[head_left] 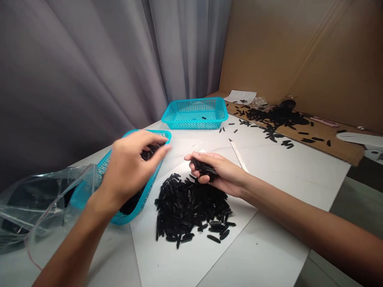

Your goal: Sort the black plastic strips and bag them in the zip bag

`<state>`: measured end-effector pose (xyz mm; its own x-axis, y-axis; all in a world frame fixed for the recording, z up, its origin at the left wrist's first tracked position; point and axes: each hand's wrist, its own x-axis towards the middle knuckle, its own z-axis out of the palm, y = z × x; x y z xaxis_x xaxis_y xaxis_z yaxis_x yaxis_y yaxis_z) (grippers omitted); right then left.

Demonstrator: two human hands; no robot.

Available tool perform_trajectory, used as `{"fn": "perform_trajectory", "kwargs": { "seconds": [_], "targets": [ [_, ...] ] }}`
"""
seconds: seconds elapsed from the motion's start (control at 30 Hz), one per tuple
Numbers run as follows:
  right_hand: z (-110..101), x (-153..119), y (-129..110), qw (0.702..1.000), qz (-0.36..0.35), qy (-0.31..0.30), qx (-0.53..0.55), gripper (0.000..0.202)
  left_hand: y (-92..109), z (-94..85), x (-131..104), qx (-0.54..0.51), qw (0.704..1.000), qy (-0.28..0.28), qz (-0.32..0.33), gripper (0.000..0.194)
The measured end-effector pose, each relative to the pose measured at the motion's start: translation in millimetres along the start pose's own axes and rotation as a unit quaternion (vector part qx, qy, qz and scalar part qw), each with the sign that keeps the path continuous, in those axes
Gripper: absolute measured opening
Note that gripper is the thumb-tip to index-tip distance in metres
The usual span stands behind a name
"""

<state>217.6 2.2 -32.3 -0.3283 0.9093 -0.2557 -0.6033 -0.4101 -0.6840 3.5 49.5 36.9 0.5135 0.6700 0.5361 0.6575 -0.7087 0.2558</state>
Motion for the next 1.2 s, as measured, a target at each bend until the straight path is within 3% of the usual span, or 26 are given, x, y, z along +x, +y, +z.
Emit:
{"fn": "perform_trajectory", "kwargs": {
  "seconds": [0.13,0.3,0.47,0.6,0.87,1.2],
  "targets": [
    [2,0,5,1.000,0.000,-0.020,-0.018,0.029,17,21.6,-8,-0.092,0.978,-0.136,0.129,0.020],
    [1,1,8,0.995,-0.003,-0.035,-0.089,0.042,14,34.4,-11,-0.120,0.971,-0.163,0.126,0.016],
    [-1,1,8,0.987,-0.018,-0.027,-0.158,0.044,18,36.9,-13,-0.057,0.974,-0.172,0.133,0.010],
    [1,-1,7,0.985,-0.011,-0.027,-0.170,0.042,20,39.1,-14,-0.068,0.976,-0.142,0.153,0.006],
    [2,-3,-1,0.987,-0.043,-0.025,-0.156,0.033,13,36.7,-8,-0.133,0.981,-0.003,0.139,0.011],
    [4,-3,-2,0.983,-0.085,0.005,-0.165,0.031,13,36.2,-10,-0.089,0.978,0.029,0.184,0.012]
  ]
}}
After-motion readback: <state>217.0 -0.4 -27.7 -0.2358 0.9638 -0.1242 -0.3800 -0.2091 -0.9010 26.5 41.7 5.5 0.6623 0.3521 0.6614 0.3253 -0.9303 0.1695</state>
